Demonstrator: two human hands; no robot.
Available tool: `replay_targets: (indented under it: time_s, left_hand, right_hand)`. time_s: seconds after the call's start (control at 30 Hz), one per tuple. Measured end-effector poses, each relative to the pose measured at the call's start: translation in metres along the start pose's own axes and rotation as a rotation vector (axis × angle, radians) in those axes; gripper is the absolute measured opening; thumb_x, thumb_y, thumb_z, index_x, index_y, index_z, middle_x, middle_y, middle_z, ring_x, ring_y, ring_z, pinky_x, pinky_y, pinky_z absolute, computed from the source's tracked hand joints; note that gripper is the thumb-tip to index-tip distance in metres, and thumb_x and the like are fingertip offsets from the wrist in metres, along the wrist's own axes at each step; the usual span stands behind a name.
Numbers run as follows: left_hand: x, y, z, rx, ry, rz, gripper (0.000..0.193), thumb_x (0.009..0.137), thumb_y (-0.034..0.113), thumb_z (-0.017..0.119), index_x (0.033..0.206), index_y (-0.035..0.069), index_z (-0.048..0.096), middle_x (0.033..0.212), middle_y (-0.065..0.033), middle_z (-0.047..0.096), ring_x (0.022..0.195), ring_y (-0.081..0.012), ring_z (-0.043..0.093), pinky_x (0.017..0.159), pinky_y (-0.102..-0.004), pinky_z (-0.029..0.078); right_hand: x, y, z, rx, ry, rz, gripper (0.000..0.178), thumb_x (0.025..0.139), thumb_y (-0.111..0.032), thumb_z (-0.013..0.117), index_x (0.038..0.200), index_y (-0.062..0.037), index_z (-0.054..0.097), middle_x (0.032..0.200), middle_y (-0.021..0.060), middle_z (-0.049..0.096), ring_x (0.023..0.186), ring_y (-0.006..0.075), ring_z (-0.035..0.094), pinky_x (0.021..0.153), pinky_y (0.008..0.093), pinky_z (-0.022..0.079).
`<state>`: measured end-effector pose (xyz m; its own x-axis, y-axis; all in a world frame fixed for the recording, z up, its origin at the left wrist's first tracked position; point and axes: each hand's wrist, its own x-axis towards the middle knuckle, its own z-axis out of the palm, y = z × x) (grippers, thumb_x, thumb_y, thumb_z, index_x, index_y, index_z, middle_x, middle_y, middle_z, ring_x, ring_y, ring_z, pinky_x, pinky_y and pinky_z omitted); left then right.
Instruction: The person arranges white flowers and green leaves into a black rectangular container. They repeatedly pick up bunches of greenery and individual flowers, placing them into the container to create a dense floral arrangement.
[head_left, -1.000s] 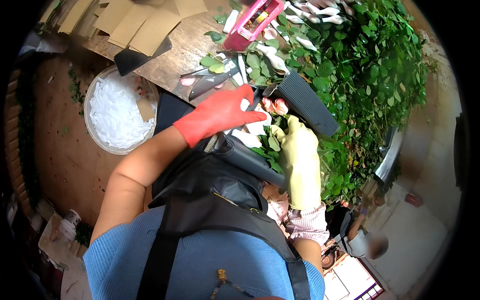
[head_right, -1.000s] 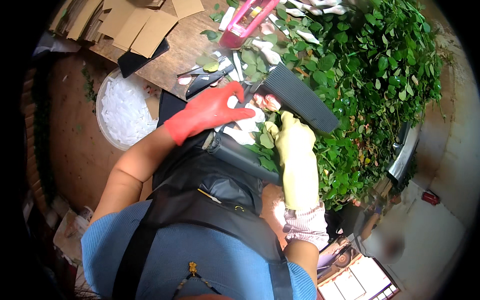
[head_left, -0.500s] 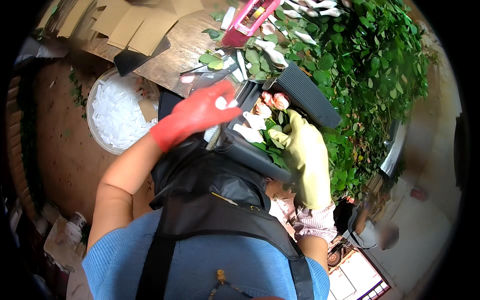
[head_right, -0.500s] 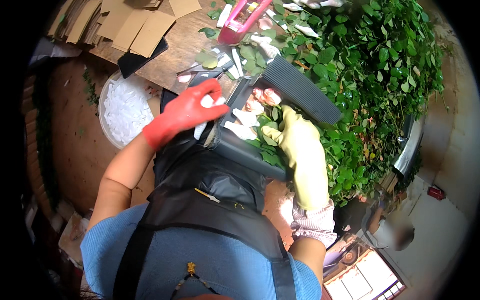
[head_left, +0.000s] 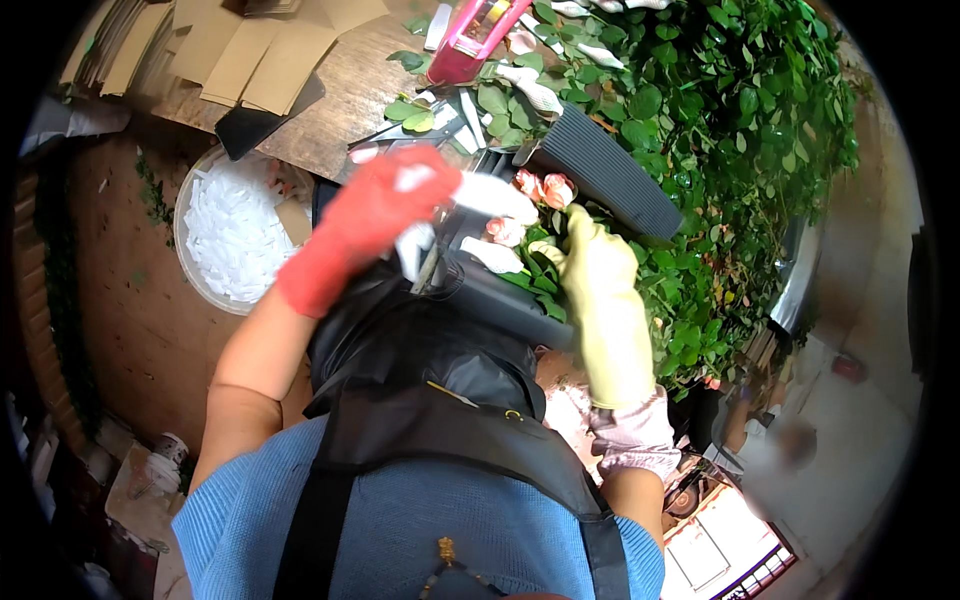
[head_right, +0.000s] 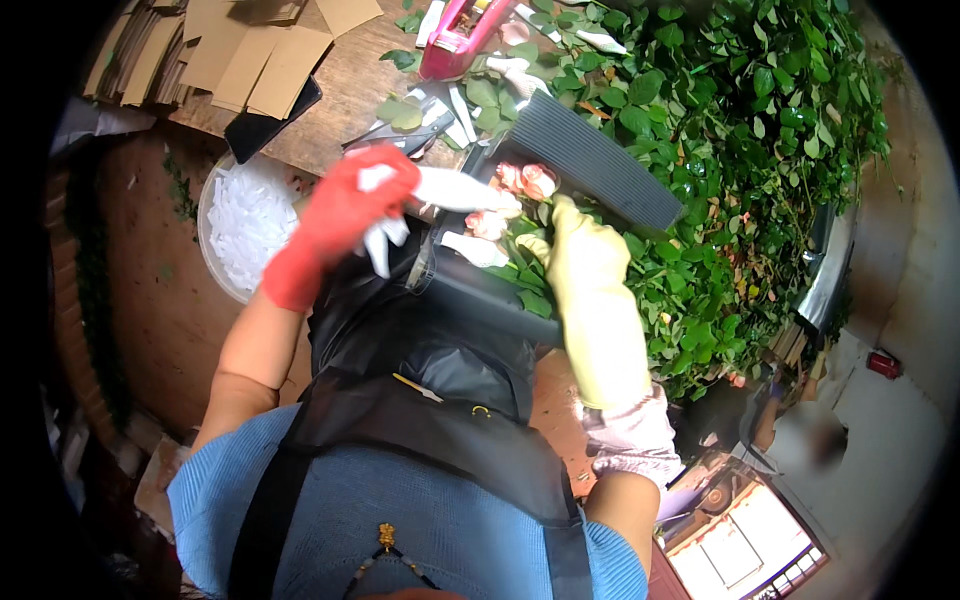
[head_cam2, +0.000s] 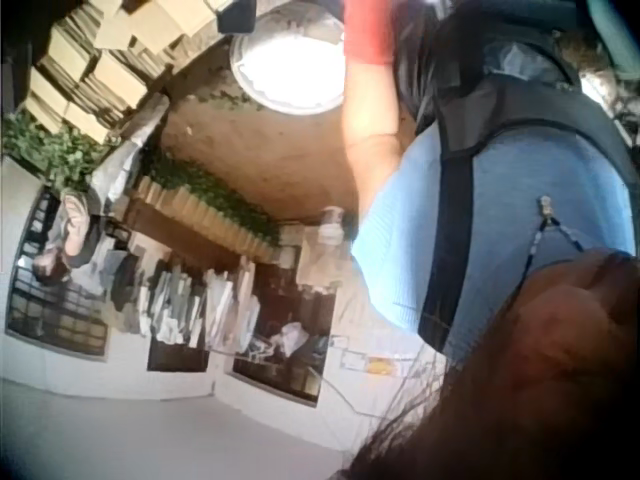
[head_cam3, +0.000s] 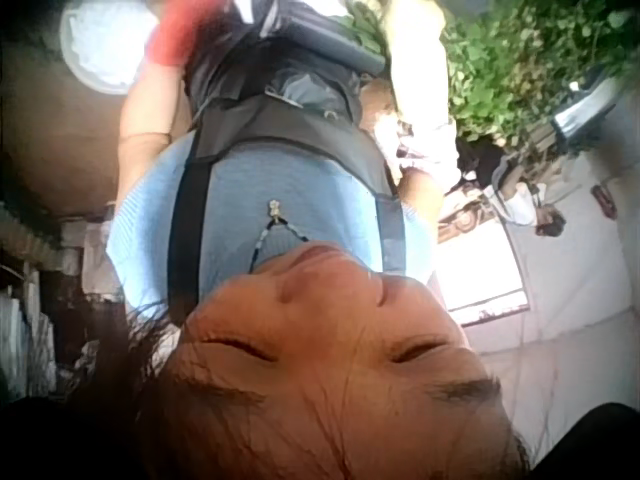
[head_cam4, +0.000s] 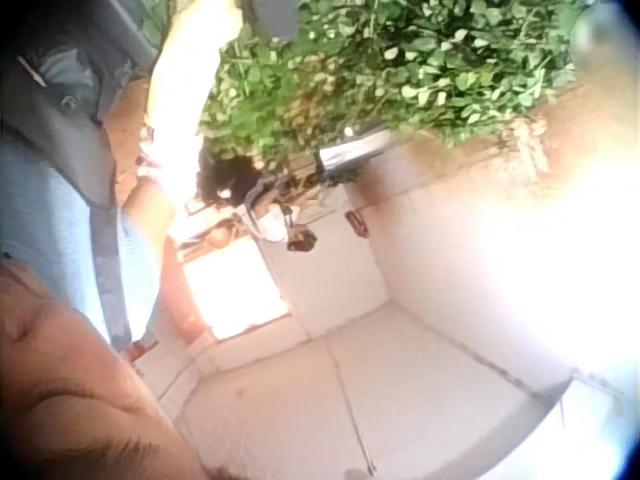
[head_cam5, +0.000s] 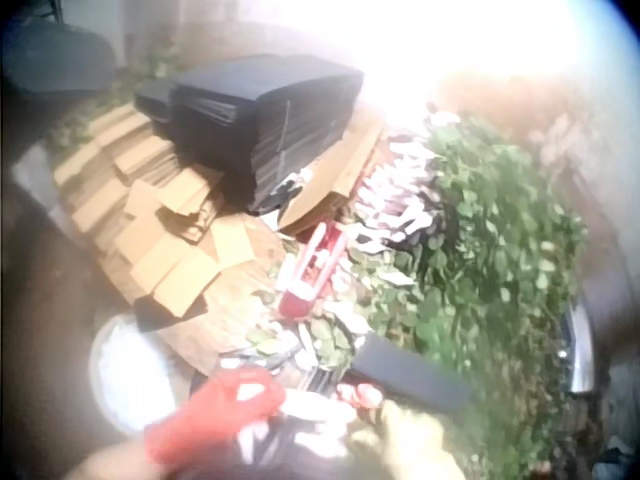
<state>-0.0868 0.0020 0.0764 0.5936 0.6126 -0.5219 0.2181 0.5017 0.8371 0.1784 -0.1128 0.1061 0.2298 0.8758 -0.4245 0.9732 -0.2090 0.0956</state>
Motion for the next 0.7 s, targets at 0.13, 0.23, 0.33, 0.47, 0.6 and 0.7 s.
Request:
replay_targets:
  time_s: [0.13,0.23,0.33,0.47,0.6,0.7]
  left_hand:
    - [-0.009,-0.045,-0.029,0.196,0.178,0.268,0.029,0.095,0.023,0.075,0.12,0.008,0.075,0.106,-0.0022,0.076,0.1,-0.0152,0.068,0.092,-0.0329,0.054]
    - [-0.014,-0.032,-0.023,0.375,-0.032,-0.129,0.037,0.09,0.034,0.076,0.117,0.009,0.071,0.118,-0.0122,0.072,0.108,-0.0222,0.067,0.096,-0.0353,0.051]
    - [-0.005,0.0,0.006,0.476,-0.136,-0.045,0.05,0.089,0.046,0.077,0.123,0.011,0.066,0.119,-0.0148,0.071,0.11,-0.03,0.067,0.098,-0.0402,0.05]
    - [0.015,-0.01,0.023,0.771,-0.276,-0.039,0.049,0.089,0.049,0.075,0.117,0.009,0.07,0.118,-0.0159,0.071,0.111,-0.0352,0.066,0.097,-0.0437,0.05]
    - [0.011,-0.01,0.03,0.521,-0.221,-0.092,0.032,0.092,0.04,0.076,0.099,0.009,0.073,0.099,-0.0102,0.073,0.097,-0.0252,0.068,0.087,-0.0363,0.051]
    - [0.011,-0.043,0.033,0.163,-0.191,-0.104,0.031,0.093,0.036,0.075,0.094,0.006,0.073,0.089,-0.0059,0.072,0.086,-0.0174,0.066,0.081,-0.0317,0.05]
  right_hand:
    - [-0.031,0.001,-0.058,0.638,-0.031,0.12,0.058,0.095,-0.034,0.077,0.145,-0.0101,0.061,0.09,0.0099,0.077,0.082,0.0289,0.074,0.08,0.0409,0.058]
    - [-0.045,-0.004,-0.066,0.638,0.111,-0.137,0.034,0.095,-0.029,0.078,0.125,-0.0129,0.075,0.09,0.0087,0.077,0.077,0.0229,0.072,0.076,0.0363,0.058]
    - [-0.036,-0.01,-0.056,0.342,-0.036,-0.35,0.026,0.095,-0.032,0.076,0.109,-0.0102,0.077,0.094,0.0123,0.077,0.087,0.0331,0.074,0.079,0.0416,0.059]
    - [-0.026,-0.013,-0.031,0.098,-0.215,-0.384,0.023,0.097,-0.03,0.073,0.103,-0.0084,0.075,0.094,0.0164,0.076,0.086,0.0377,0.072,0.078,0.0452,0.058]
    - [-0.031,-0.011,-0.032,0.066,-0.209,-0.446,0.022,0.098,-0.03,0.072,0.102,-0.0086,0.074,0.092,0.0163,0.075,0.084,0.0374,0.071,0.077,0.0449,0.057]
    - [-0.032,-0.011,-0.033,0.059,-0.205,-0.477,0.021,0.098,-0.029,0.071,0.101,-0.0088,0.074,0.091,0.0162,0.074,0.083,0.0372,0.071,0.076,0.0446,0.057]
